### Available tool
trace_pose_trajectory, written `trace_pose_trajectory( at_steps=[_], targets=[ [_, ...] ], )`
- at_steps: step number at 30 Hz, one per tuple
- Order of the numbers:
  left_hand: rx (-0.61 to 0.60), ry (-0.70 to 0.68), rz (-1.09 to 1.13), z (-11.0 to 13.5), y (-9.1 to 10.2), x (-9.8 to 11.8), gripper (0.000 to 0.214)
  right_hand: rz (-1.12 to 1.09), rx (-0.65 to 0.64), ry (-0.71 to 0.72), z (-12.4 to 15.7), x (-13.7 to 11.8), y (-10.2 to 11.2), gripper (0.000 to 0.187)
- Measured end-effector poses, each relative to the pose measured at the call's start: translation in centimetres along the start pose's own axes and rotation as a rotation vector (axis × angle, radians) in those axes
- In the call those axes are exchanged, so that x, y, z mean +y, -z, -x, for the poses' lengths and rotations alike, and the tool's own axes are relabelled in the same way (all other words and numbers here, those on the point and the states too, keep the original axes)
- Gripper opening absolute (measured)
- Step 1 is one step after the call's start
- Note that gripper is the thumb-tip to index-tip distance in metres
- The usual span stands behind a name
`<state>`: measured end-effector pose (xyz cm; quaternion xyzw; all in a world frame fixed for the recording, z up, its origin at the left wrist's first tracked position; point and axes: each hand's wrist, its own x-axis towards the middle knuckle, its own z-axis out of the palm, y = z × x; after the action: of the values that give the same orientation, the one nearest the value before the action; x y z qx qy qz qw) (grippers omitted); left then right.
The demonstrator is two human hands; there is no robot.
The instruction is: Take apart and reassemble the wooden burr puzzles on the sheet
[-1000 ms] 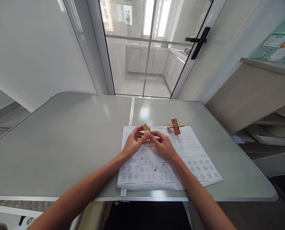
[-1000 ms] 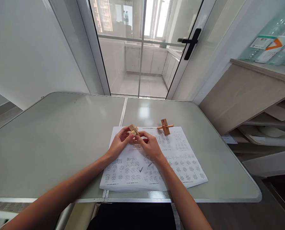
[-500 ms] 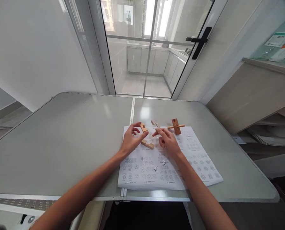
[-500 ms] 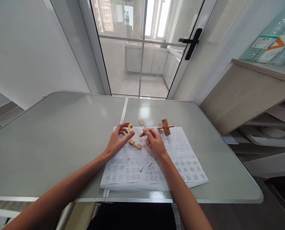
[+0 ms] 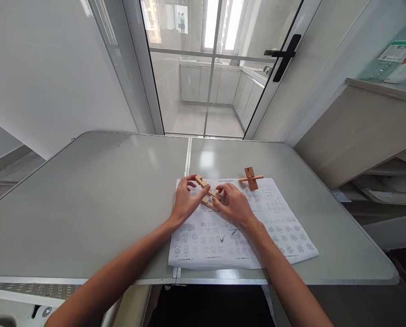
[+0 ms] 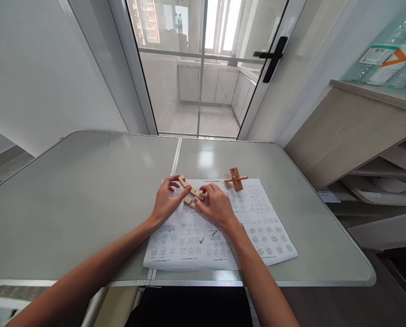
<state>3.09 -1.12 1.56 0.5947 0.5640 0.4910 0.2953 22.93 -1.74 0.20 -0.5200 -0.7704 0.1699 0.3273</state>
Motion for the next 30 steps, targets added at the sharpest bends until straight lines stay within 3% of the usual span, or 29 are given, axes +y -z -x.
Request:
trace_pose_trajectory(
  at_steps=[5, 11, 16, 21, 27, 30],
  targets=[
    [0.025, 0.008, 0.020, 0.0, 0.0, -0.3, 0.051, -0.089, -0.147, 0.079, 0.3, -0.5, 0.5, 0.051],
    [-0.011, -0.015, -0.023, 0.1, -0.2, -0.4, 0.053, 0.028, -0.016, -0.014, 0.1, 0.5, -0.9, 0.031],
    [-0.117, -0.097, -0.127, 0.3, -0.3, -0.6, 0.057, 0.104, 0.126, -0.127, -0.1, 1.4, -1.6, 0.037],
    [-0.191, -0.195, -0.288, 0.4, -0.5, -1.0, 0.053, 0.002, 0.070, -0.134, -0.2, 0.8, -1.3, 0.041],
    [-0.217, -0.291, -0.373, 0.8, -0.7, -1.3, 0.083, -0.193, -0.021, -0.059, -0.2, -0.1, -1.1, 0.037],
    [-0.258, -0.320, -0.403, 0.9, -0.7, -1.5, 0.083, -0.336, -0.059, -0.060, -0.2, -0.4, -1.1, 0.036]
  ],
)
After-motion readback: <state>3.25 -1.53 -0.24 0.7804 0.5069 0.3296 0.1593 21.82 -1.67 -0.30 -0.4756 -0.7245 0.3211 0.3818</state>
